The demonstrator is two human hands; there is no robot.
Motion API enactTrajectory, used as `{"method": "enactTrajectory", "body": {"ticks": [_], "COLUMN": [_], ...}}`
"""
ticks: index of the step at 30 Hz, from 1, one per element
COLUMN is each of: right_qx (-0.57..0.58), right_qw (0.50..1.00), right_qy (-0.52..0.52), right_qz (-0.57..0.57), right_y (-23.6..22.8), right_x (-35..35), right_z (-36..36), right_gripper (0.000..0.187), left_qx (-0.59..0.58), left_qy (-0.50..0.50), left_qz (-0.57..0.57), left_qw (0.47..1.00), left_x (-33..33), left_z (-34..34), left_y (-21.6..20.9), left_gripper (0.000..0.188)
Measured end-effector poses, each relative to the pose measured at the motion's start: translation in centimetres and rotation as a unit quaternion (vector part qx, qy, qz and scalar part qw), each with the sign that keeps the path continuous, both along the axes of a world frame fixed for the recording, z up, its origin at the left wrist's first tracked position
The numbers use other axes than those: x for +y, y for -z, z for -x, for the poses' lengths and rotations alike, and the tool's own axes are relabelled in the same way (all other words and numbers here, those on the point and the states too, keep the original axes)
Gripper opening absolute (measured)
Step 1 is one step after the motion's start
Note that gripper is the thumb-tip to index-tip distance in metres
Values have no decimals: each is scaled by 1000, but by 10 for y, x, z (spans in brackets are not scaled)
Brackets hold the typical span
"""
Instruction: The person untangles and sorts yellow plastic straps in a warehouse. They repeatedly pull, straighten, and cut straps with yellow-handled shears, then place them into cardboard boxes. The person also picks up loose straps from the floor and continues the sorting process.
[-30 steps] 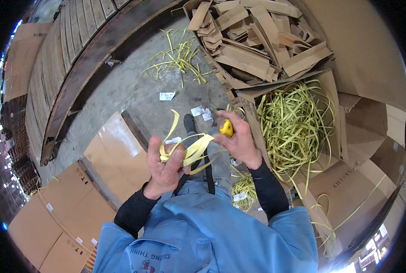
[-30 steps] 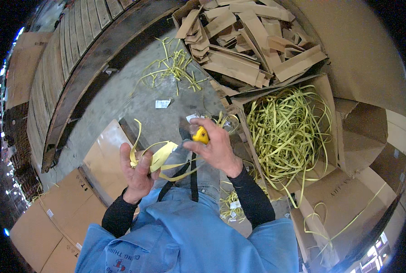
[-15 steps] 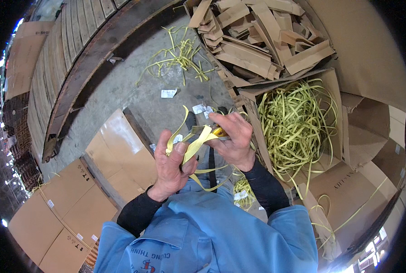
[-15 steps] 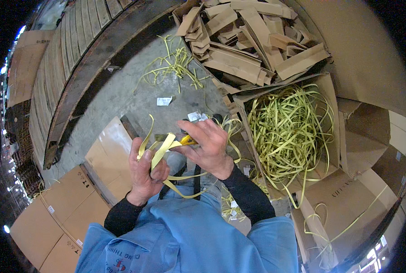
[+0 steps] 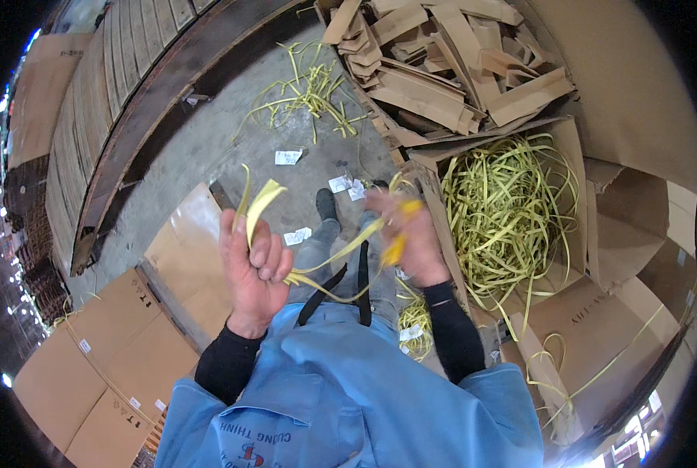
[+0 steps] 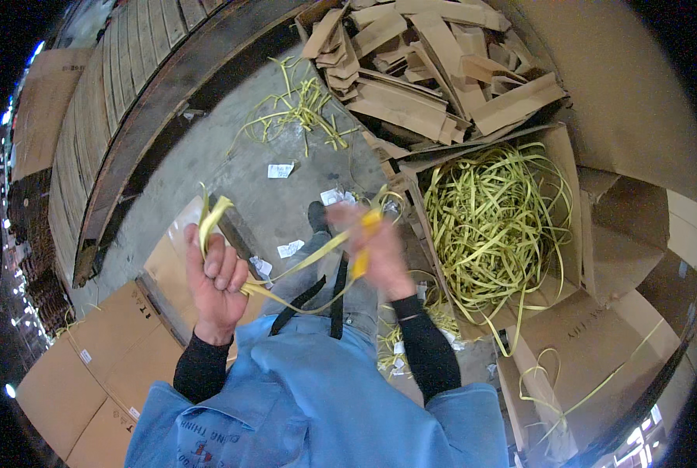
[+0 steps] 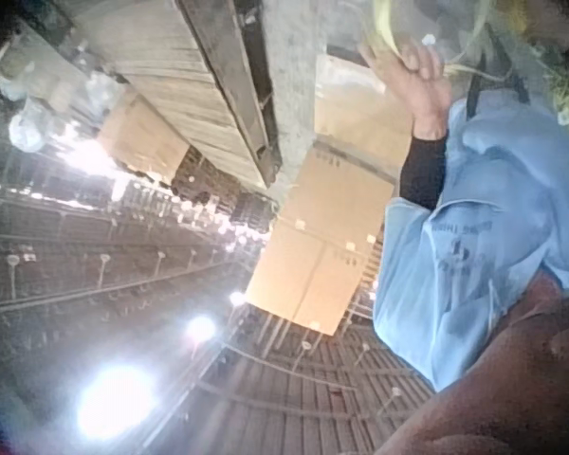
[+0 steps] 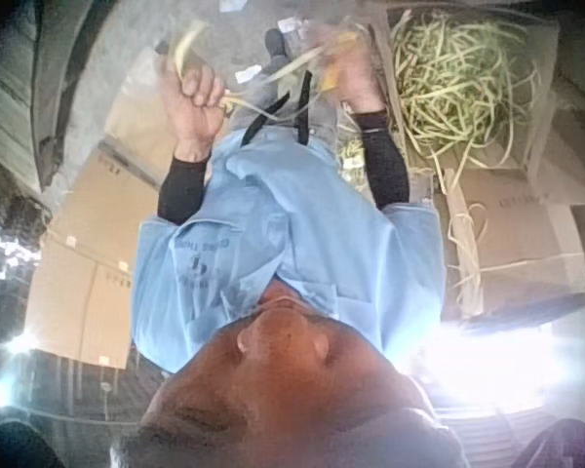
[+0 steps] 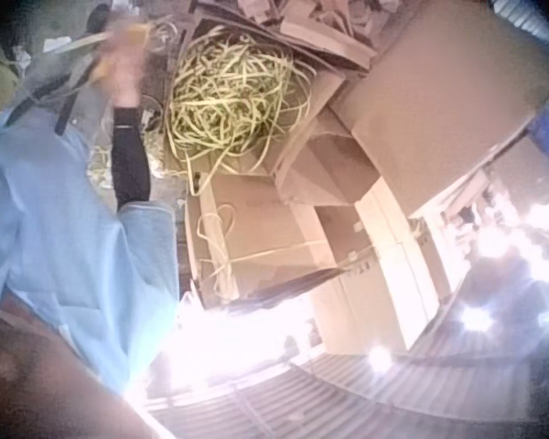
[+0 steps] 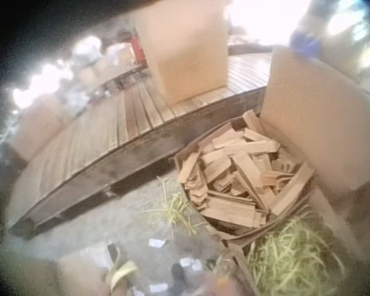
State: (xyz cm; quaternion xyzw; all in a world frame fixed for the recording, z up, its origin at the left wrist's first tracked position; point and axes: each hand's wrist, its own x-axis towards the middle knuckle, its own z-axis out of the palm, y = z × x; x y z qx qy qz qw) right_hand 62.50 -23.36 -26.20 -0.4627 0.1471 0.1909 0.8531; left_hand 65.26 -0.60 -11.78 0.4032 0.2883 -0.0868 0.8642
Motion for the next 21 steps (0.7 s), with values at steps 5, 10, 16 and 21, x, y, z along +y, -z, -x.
{"method": "enactTrajectory", "body": {"ticks": [5,10,16,21], "right_qx": [-111,-149,-93,11], "right_qw": [945,938,939,946], "right_qy": [-306,-290,-51,249], "right_qz": [-15,119,326,206], "right_y": [-35,-51,-72,-154], "right_x": [74,60,25,28], "right_z": [41,51,70,72], "right_gripper": [39,35,27,20], "left_qx": [-69,-163,-228,-174], "left_qy": [-10,20,101,323], "left_qz": [-11,45,-318,-764], "left_qw": [998,985,915,530], "left_x": [14,76,161,170], "left_z": [-35,-82,-219,-231], "left_y": [-15,-17,68,147], "left_gripper": [15,23,26,83]}}
